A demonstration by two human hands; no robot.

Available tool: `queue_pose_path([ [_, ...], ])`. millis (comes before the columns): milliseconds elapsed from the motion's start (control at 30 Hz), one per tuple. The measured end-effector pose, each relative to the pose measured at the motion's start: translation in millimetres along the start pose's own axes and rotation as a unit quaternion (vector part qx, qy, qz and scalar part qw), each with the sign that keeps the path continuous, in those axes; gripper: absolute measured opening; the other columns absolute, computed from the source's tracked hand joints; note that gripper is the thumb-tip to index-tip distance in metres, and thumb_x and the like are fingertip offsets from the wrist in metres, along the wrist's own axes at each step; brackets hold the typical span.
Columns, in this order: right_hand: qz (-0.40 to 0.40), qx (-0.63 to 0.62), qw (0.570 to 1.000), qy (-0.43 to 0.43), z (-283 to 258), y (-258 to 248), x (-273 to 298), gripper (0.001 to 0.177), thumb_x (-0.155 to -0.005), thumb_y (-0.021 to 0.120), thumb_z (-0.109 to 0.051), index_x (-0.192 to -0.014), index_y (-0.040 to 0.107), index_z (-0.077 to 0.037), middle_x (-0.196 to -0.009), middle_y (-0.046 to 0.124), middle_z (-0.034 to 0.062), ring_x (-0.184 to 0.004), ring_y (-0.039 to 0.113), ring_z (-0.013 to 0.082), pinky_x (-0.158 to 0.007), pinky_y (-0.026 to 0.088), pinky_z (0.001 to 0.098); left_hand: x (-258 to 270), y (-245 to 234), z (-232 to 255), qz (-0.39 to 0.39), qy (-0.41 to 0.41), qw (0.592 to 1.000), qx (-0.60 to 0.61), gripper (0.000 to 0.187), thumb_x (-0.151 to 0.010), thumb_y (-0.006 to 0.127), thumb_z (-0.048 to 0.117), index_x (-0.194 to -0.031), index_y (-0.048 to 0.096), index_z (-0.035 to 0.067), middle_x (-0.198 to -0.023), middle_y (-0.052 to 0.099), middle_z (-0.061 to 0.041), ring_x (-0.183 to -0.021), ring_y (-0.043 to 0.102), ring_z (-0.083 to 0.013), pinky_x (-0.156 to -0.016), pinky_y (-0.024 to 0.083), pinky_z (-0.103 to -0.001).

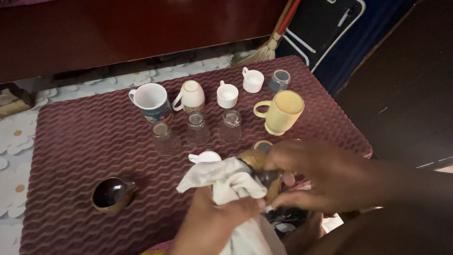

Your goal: The person dries various cups and glasses using a white cloth. They handle a clear glass, a brown ceramic cup, and a small white cup, wiping each item thoroughly before placing it back on the maroon mat.

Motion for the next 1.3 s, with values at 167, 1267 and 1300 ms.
queue_pose_path([
  [167,0.038,0.048,0.997,-0.047,-7.7,-7.1,-0.9,0.034,-0.085,0.083,-0.024,-0.101,0.058,-0.008,-0.088,0.059,0.0041,-0.076,0.064,0.0164,-0.063,0.052,0.0364,3.4,-10.0,9.7,-0.013,0.001,0.998,0.068,0.033,-0.079,0.075,0.005,-0.112,0.072,-0.001,-0.1,0.077,-0.006,-0.093,0.071,-0.0137,-0.084,0.056,-0.03],
  [1267,0.069,0.004,0.997,-0.028,14.6,7.4,-6.3,0.036,-0.085,0.081,-0.032,-0.106,0.065,-0.007,-0.091,0.068,0.0071,-0.081,0.072,0.0221,-0.073,0.057,0.0382,5.9,-0.5,18.0,0.061,0.08,0.994,0.043,0.033,-0.079,0.076,0.001,-0.112,0.072,0.001,-0.099,0.076,-0.008,-0.09,0.072,-0.0164,-0.08,0.058,-0.032],
  [1300,0.058,0.029,0.998,-0.006,16.4,9.1,-6.0,0.039,-0.082,0.084,-0.033,-0.104,0.066,-0.007,-0.087,0.067,0.0075,-0.08,0.071,0.0232,-0.072,0.055,0.0392,6.4,-0.9,18.6,0.058,0.083,0.994,0.049,0.033,-0.079,0.076,0.001,-0.112,0.072,0.001,-0.1,0.076,-0.008,-0.09,0.072,-0.0166,-0.08,0.058,-0.032],
])
Point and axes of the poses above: each hand's wrist, its own x-axis away from the middle knuckle, its own y-axis out of the palm, z = x × y, the point moved 6 cm from there along -x, towards the middle knuckle
